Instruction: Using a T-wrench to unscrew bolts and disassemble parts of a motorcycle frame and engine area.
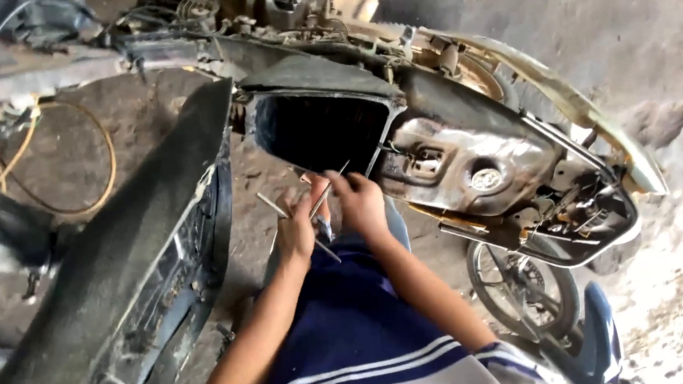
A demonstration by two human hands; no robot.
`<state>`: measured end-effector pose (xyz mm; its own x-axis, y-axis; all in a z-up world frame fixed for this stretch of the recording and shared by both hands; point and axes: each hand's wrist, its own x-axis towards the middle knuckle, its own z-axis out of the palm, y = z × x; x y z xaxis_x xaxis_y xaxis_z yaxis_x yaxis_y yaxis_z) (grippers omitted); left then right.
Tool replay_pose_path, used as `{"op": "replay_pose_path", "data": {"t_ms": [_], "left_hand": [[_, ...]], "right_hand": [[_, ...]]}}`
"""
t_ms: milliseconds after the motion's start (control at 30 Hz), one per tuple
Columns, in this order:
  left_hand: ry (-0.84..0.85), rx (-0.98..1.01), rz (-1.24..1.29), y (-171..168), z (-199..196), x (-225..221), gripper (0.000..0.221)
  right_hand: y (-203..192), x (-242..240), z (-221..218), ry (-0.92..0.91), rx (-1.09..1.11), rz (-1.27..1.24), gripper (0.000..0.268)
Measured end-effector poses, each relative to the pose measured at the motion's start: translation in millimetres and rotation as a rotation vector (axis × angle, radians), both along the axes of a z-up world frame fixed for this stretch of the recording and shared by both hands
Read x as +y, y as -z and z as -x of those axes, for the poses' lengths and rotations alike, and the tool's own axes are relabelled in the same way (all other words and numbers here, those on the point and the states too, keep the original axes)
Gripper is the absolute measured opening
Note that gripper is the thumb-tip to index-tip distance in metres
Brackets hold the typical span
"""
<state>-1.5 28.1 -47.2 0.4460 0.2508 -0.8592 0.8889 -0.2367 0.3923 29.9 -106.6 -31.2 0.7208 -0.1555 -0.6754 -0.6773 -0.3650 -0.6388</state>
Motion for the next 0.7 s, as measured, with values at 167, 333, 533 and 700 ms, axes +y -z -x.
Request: {"op": "replay_pose_path", "data": {"t_ms": [167, 333, 533, 700], "left_hand": [[-0.086, 0.039, -0.052, -51.6, -8.8, -5.8, 0.092], [0.824, -1.104, -0.930, -75.2, 18.2, 40.9, 0.051], [1.302, -1.104, -0.933, -53.6, 38.0, 50.3, 0.064], [0.120, -0.273, -0.257, -29.9, 41.0, 16.2, 0.059]], "right_hand": [[38.7, 23.7, 32.3, 0.616, 0.619, -0.725, 0.044], [21.4, 32.7, 18.8, 0.750, 0.507, -0.919, 0.031], [31.1, 30.5, 29.6, 0.736, 0.483, -0.910, 0.026], [92.9, 39.3, 43.1, 0.726, 0.436, -0.864, 0.025]]}}
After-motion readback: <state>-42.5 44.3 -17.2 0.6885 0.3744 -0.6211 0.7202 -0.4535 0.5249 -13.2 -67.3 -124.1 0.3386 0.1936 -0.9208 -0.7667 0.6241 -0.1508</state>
